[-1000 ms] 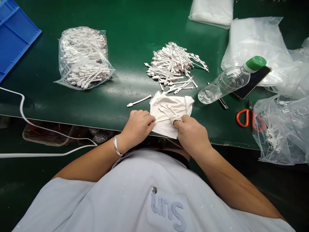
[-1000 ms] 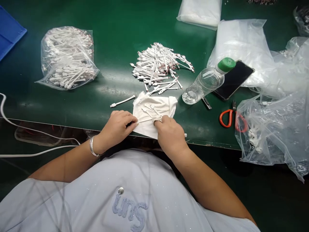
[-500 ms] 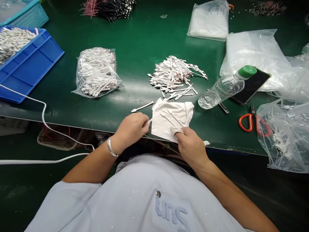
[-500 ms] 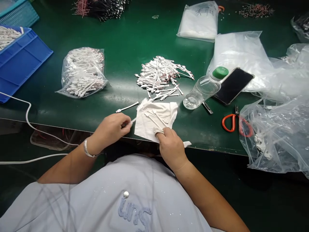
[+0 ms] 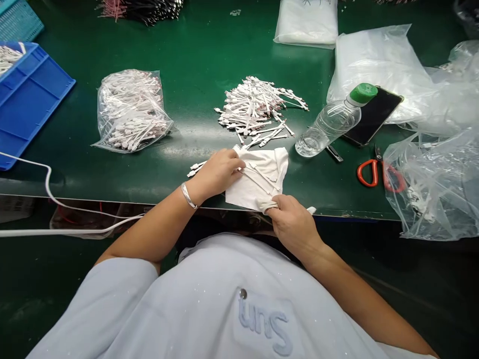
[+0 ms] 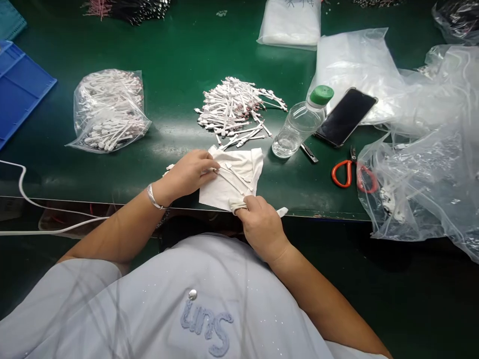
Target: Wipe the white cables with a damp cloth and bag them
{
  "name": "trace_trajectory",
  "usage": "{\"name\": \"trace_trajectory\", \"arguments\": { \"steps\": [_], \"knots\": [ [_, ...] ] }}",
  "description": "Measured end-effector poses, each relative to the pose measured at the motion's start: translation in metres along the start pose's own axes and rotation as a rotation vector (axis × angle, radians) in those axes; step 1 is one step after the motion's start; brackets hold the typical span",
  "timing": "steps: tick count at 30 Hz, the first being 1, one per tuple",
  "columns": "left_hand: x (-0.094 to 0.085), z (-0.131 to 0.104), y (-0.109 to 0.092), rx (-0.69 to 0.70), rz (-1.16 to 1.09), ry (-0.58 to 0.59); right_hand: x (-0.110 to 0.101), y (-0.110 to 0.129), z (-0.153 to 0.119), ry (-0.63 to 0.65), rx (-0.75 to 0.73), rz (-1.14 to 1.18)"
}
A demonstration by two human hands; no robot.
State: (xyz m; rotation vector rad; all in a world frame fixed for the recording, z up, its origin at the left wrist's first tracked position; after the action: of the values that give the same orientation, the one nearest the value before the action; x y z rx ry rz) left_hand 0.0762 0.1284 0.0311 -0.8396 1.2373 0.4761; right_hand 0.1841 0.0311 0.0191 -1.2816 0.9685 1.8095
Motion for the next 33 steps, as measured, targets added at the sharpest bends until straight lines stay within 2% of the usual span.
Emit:
{"name": "trace_trajectory", "arguments": {
  "steps": [3, 6, 10, 13, 16, 19, 22, 24, 29, 31, 33],
  "knots": [
    [0.008, 0.009, 0.004, -0.001, 0.009, 0.069, -0.001, -0.002, -0.003, -0.001, 0.032, -0.012],
    [0.006, 0.005, 0.001, -0.010, 0.064, 0.110, -0.002, -0.005, -0.003, -0.002, 0.048, -0.008],
    [0.001, -0.015, -0.013, -0.009, 0.147, 0.151, -0.007, -0.016, -0.002, 0.014, 0.081, 0.063],
    [0.004, -0.033, -0.022, -0.026, 0.104, 0.167, -0.018, -0.026, 0.002, -0.030, 0.152, 0.063],
    [0.008, -0.045, -0.017, -0.118, -0.033, 0.095, -0.021, -0.013, 0.015, -0.029, 0.095, 0.005],
    [0.011, -0.052, -0.007, -0.184, -0.192, -0.025, -0.008, 0.015, 0.029, 0.034, -0.046, -0.033],
    [0.014, -0.055, -0.002, -0.184, -0.257, -0.094, 0.002, 0.033, 0.036, 0.060, -0.152, -0.065],
    [0.014, -0.056, -0.002, -0.171, -0.263, -0.101, 0.003, 0.032, 0.033, 0.050, -0.197, -0.093],
    [0.013, -0.056, -0.002, -0.165, -0.264, -0.100, -0.012, 0.003, 0.018, 0.007, -0.217, -0.217],
    [0.012, -0.056, -0.002, -0.162, -0.256, -0.112, -0.014, 0.003, 0.017, -0.005, -0.238, -0.237],
    [0.012, -0.056, -0.002, -0.158, -0.248, -0.119, -0.012, 0.012, 0.022, -0.017, -0.261, -0.210]
  ]
}}
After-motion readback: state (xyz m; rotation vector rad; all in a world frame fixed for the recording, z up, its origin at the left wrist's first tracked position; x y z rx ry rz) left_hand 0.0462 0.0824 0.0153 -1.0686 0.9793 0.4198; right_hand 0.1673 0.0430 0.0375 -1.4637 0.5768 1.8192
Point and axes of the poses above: each hand's wrist, its own z-axis towards the middle knuckle, its own x-axis out of the palm, y = z × x, the point moved 10 cm from there along z, towards the middle knuckle, and after that the axes turned 1 degree about y, right-handed, at the moved point
